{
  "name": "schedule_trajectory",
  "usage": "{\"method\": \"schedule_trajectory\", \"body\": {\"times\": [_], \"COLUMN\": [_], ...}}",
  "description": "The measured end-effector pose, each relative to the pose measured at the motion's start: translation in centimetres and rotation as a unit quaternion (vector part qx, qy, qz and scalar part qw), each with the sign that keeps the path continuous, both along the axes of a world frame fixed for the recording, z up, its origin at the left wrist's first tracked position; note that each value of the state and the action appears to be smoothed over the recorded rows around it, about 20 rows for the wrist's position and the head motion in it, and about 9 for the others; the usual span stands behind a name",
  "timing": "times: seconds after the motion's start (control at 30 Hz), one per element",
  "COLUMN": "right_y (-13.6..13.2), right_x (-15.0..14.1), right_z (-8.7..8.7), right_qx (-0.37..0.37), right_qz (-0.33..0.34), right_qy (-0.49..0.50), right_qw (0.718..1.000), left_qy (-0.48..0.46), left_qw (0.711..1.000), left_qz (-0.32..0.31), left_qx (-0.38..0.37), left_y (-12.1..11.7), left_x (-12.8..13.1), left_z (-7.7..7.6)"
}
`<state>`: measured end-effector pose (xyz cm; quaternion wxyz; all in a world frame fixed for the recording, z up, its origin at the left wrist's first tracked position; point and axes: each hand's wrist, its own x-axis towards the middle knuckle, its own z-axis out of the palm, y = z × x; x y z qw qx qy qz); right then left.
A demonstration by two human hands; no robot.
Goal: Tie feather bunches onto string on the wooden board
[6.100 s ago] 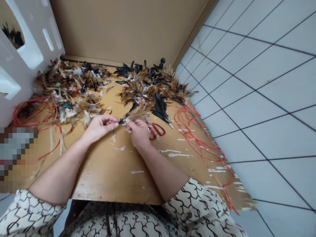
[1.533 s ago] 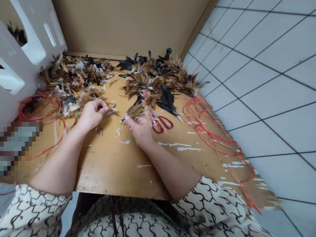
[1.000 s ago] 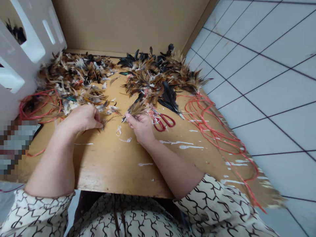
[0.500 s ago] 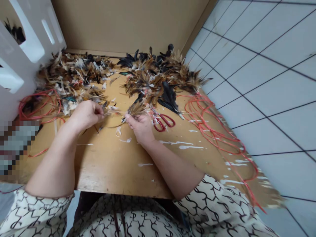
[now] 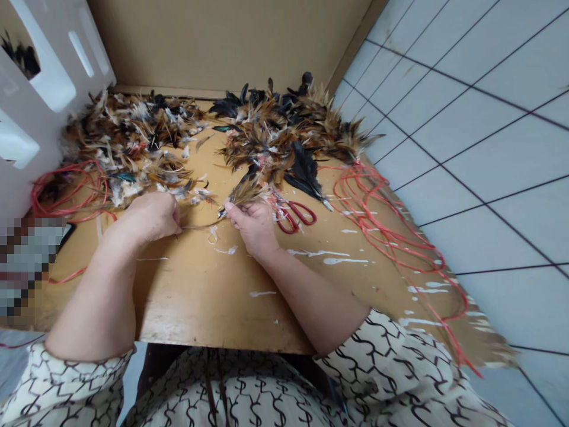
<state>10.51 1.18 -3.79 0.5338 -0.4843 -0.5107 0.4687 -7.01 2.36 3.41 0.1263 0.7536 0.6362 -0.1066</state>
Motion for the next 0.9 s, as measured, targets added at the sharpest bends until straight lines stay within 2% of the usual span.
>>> {"method": "schedule_trajectory", "body": {"times": [0.3, 0.4, 0.57, 0.73, 0.83, 0.9], "right_y": [0.0, 0.0, 0.0, 0.0, -0.1, -0.1], "right_x": [0.0, 0.0, 0.0, -0.1, -0.1, -0.1], "right_z": [0.1, 0.1, 0.2, 0.2, 0.3, 0.3], "right_qx": [-0.013, -0.012, -0.014, -0.024, -0.025, -0.026], "right_qz": [-0.001, -0.005, -0.008, -0.005, -0.001, 0.001], "right_qy": [0.019, 0.014, 0.016, 0.026, 0.026, 0.024], "right_qw": [1.0, 1.0, 1.0, 0.999, 0.999, 0.999], "left_qy": [-0.012, -0.067, -0.165, -0.225, -0.21, -0.173], "left_qw": [0.998, 0.997, 0.984, 0.973, 0.978, 0.985], "left_qz": [-0.055, -0.034, 0.016, 0.022, 0.015, -0.003], "left_qx": [-0.021, -0.015, 0.065, 0.048, 0.014, 0.019], "left_y": [-0.2, 0.2, 0.6, 0.5, 0.4, 0.4], "left_x": [0.2, -0.4, -0.9, -0.1, 0.6, 1.1], "left_z": [-0.4, -0.4, -0.6, -1.2, -1.4, -1.6]}}
